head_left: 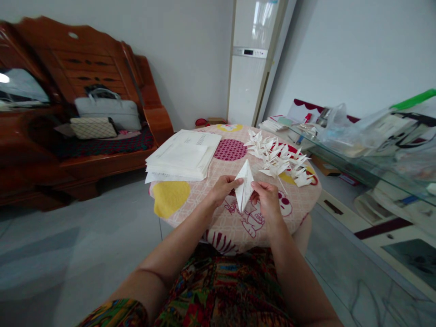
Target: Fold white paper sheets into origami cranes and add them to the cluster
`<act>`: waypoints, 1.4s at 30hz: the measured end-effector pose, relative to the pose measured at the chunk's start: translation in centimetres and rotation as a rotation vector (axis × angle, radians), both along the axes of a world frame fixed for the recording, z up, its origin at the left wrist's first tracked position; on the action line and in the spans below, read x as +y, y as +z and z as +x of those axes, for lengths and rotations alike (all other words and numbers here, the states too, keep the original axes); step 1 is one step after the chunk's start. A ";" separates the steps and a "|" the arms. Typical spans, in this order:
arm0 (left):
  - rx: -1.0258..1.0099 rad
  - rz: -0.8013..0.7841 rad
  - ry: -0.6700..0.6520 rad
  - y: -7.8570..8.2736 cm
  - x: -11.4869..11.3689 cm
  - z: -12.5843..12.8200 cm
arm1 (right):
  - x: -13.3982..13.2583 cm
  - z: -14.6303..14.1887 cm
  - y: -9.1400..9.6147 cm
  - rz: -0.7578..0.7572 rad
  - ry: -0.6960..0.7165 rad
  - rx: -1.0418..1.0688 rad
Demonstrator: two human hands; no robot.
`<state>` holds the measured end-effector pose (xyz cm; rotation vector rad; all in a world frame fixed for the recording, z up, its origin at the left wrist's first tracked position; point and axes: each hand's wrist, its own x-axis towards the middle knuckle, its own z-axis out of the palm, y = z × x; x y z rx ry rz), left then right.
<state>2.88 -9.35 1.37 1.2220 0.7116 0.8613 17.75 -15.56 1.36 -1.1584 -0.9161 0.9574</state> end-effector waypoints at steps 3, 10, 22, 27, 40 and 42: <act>-0.026 -0.060 0.016 -0.5 -0.4 0.3 | 0.0 -0.1 -0.2 0.006 -0.079 0.017; -0.027 -0.014 0.114 -0.4 -0.6 0.5 | 0.0 -0.1 -0.5 -0.024 -0.001 0.008; 0.025 0.046 0.102 0.1 -0.8 0.1 | 0.0 0.3 -0.4 -0.031 0.069 0.038; 0.097 0.056 -0.027 0.8 -1.1 -0.3 | 0.3 0.6 -0.4 -0.013 0.042 0.107; 0.284 0.190 -0.060 0.4 1.7 -0.4 | 1.5 0.9 -1.4 0.015 -0.160 0.133; 0.347 0.255 -0.071 0.7 3.3 -0.6 | 2.1 1.5 -1.2 -0.014 -0.139 0.150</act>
